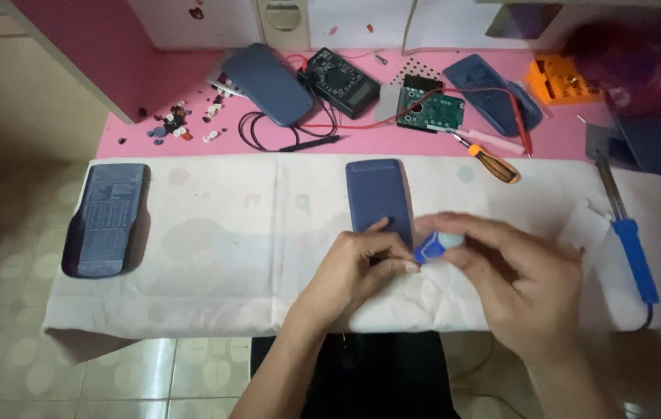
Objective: Screwing the back case of a calculator using a small precision screwdriver
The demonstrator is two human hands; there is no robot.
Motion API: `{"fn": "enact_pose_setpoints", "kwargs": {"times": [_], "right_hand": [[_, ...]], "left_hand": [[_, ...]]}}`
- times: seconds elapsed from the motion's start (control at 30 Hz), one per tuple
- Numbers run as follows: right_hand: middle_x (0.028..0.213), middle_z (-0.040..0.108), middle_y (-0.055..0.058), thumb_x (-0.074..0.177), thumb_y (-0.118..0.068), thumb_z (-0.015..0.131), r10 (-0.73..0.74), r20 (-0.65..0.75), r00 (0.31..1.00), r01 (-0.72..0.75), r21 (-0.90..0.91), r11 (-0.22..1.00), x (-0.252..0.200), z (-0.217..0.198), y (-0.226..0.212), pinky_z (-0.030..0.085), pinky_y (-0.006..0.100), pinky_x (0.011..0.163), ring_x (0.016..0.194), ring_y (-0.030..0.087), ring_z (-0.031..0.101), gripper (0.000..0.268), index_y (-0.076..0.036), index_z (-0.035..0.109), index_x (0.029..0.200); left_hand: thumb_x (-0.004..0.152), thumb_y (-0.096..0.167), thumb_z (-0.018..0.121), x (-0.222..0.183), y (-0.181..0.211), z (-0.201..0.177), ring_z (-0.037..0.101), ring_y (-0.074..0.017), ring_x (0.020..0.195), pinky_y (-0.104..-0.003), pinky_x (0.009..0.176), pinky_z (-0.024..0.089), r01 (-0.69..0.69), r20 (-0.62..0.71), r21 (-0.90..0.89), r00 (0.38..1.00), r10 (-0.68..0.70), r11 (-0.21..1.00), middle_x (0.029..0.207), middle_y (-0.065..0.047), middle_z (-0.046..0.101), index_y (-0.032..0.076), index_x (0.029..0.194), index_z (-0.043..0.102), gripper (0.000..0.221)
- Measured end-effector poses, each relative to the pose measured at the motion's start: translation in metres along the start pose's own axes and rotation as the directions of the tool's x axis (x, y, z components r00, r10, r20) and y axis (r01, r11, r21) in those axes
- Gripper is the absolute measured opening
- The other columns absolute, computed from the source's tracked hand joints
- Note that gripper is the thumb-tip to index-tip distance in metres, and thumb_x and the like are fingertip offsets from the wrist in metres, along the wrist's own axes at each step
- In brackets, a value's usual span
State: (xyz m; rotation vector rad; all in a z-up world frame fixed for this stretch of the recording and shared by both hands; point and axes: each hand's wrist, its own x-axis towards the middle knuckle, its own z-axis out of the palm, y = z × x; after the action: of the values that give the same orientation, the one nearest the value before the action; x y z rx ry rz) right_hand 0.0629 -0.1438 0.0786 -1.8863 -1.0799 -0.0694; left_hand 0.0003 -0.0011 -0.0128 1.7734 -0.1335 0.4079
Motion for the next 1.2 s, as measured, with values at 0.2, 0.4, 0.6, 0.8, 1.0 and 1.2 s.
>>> {"fn": "enact_pose_setpoints", "kwargs": {"times": [0.2,0.4,0.6,0.8,1.0,1.2], "right_hand": [[0.091,0.067,0.009,0.079,-0.004,0.056,0.018,-0.062,0.998,-0.019,-0.024,1.000,0.000,0.005,0.000,0.050,0.021,0.077,0.084,0.013,0.065,0.013,0.000,0.063,0.090],[0.090,0.067,0.009,0.080,-0.005,0.056,0.004,-0.101,0.995,-0.010,-0.063,0.998,-0.003,0.007,-0.002,0.050,0.022,0.077,0.083,0.014,0.065,0.014,0.002,0.063,0.091],[0.090,0.067,0.008,0.081,-0.005,0.056,0.009,-0.142,0.990,-0.024,-0.109,0.994,-0.005,0.010,-0.001,0.048,0.020,0.070,0.078,0.012,0.064,0.014,0.002,0.063,0.092],[0.089,0.066,0.012,0.081,-0.003,0.056,-0.003,-0.134,0.991,-0.004,-0.050,0.999,-0.001,0.012,-0.007,0.050,0.024,0.075,0.081,0.017,0.065,0.015,0.006,0.060,0.092],[0.089,0.066,0.010,0.082,-0.003,0.055,0.001,-0.161,0.987,-0.011,-0.064,0.998,-0.005,0.013,-0.004,0.048,0.022,0.072,0.077,0.014,0.064,0.013,0.004,0.061,0.092],[0.088,0.066,0.012,0.082,-0.004,0.054,0.052,-0.164,0.985,-0.050,0.014,0.999,-0.003,0.015,-0.011,0.050,0.022,0.073,0.081,0.016,0.065,0.015,0.004,0.060,0.093]], "left_hand": [[0.086,0.015,0.056,0.003,0.002,-0.002,0.050,-0.0074,0.060,-0.044,0.110,0.029,-0.013,0.001,-0.004,1.000,0.013,1.000,0.074,0.004,0.061,0.009,0.077,0.060,0.011],[0.084,0.016,0.058,0.002,0.000,0.000,0.058,-0.0085,0.068,-0.043,0.110,0.029,0.001,0.005,0.003,1.000,-0.001,1.000,0.078,0.004,0.063,0.010,0.079,0.062,0.009],[0.085,0.014,0.056,0.003,0.006,-0.001,0.056,-0.0091,0.064,-0.044,0.110,0.029,0.011,-0.007,-0.004,1.000,-0.011,1.000,0.077,0.003,0.063,0.009,0.078,0.061,0.010],[0.084,0.014,0.057,0.001,0.003,0.000,0.055,-0.0083,0.062,-0.044,0.110,0.029,-0.007,-0.012,-0.001,1.000,0.007,1.000,0.076,0.002,0.063,0.009,0.078,0.060,0.008],[0.086,0.013,0.055,0.001,0.006,-0.001,0.051,-0.0088,0.062,-0.044,0.110,0.028,-0.005,-0.003,0.004,1.000,0.005,1.000,0.075,0.003,0.061,0.008,0.077,0.060,0.011],[0.084,0.014,0.058,0.001,0.001,0.002,0.050,-0.0050,0.061,-0.043,0.110,0.030,-0.008,-0.014,0.026,1.000,0.008,1.000,0.073,0.004,0.061,0.009,0.076,0.060,0.009]]}}
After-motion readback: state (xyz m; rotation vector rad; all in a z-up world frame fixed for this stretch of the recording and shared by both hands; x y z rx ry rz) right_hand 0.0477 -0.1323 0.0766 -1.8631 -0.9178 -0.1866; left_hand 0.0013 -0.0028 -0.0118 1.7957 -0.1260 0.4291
